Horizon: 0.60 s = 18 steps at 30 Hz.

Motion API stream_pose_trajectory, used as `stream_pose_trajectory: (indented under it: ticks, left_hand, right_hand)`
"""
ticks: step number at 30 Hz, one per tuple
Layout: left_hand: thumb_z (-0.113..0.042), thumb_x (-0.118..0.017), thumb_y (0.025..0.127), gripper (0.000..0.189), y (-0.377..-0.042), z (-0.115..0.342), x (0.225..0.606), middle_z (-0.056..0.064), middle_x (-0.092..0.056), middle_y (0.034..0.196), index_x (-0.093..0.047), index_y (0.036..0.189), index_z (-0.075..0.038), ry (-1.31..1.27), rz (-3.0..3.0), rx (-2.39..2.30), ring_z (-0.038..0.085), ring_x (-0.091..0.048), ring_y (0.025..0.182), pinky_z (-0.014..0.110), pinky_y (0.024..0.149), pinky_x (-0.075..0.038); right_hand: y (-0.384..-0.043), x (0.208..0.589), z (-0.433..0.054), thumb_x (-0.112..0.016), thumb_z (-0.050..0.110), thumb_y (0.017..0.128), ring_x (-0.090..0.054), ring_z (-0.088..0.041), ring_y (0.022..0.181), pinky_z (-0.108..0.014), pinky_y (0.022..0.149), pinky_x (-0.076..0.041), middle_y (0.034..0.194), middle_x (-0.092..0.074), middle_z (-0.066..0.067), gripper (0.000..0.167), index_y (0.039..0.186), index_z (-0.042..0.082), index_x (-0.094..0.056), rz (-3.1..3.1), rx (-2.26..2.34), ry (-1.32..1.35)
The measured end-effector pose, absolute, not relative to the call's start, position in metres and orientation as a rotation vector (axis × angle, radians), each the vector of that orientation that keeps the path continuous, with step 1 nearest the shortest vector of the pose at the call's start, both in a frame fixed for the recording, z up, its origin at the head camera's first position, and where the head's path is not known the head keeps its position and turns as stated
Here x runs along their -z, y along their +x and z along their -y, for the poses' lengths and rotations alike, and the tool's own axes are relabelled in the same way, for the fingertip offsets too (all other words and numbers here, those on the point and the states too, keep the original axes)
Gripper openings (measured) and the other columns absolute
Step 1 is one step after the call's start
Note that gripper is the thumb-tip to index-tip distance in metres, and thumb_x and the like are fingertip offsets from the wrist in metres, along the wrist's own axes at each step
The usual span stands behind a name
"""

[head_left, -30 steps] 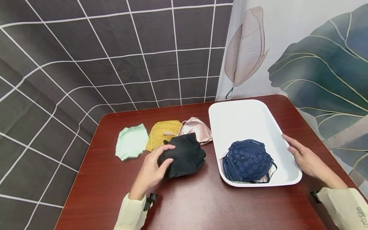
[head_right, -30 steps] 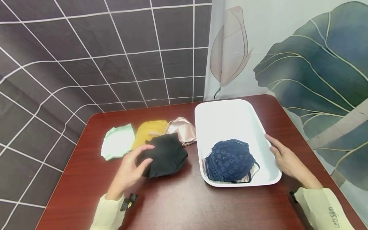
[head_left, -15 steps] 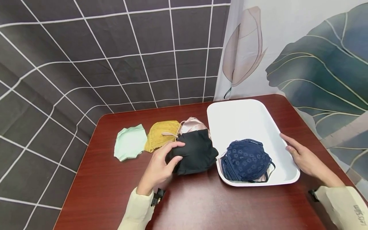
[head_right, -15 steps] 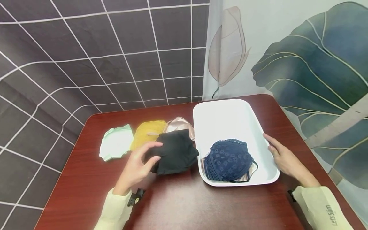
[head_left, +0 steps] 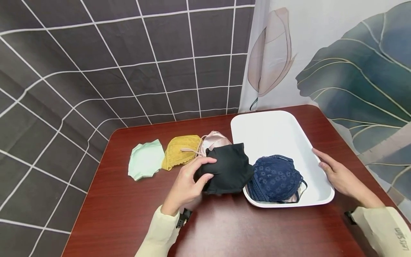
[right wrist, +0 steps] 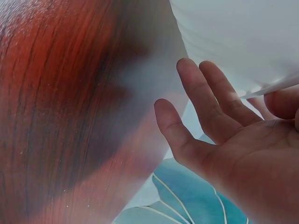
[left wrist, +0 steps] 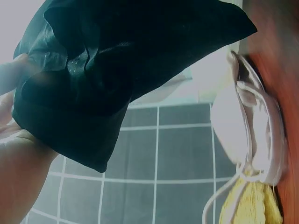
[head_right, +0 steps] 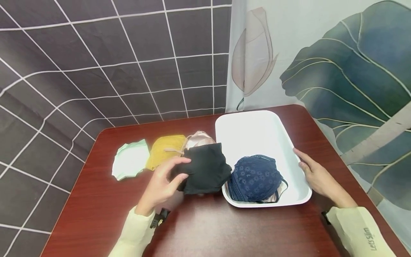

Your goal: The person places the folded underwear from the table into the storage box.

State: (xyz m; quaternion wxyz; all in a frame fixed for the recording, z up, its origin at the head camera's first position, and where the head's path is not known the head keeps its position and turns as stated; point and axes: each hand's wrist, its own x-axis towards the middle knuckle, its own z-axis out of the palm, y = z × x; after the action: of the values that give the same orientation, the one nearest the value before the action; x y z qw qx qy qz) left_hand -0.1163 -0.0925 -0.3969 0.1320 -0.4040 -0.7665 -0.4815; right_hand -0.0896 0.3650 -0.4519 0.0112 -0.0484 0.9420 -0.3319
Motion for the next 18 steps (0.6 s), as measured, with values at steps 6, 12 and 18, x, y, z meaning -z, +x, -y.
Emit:
stream_pose_trajectory:
  ticks: [6,12,18]
  left_hand:
    - [-0.006,-0.065,0.087,0.033,-0.123,0.07,0.4,0.001,-0.061,0.116,-0.059,0.12,-0.011,-1.181,2.198,1.392,0.018,-0.053,0.115,0.035,0.1,-0.037]
    - [-0.006,-0.064,0.087,0.032,-0.126,0.035,0.405,0.002,-0.062,0.114,-0.059,0.119,-0.009,-1.23,2.125,1.448,0.015,-0.053,0.113,0.033,0.098,-0.038]
    - [-0.009,-0.063,0.089,0.031,-0.126,-0.007,0.409,0.001,-0.062,0.111,-0.058,0.119,-0.01,-1.275,2.115,1.429,0.008,-0.052,0.112,0.027,0.098,-0.038]
  right_hand:
    - [-0.089,0.453,-0.366,-0.037,0.016,0.103,-0.037,-0.061,0.113,-0.07,0.084,-0.031,0.14,-0.027,-0.038,0.051,0.15,0.007,-0.02,-2.936,1.045,-0.141]
    - [-0.089,0.453,-0.365,-0.037,0.015,0.102,-0.035,-0.059,0.116,-0.07,0.085,-0.031,0.14,-0.027,-0.038,0.051,0.15,0.005,-0.021,-2.938,1.051,-0.148]
    - [-0.089,0.451,-0.365,-0.038,0.016,0.102,-0.032,-0.059,0.118,-0.07,0.086,-0.03,0.141,-0.025,-0.037,0.051,0.15,0.006,-0.021,-2.922,1.068,-0.144]
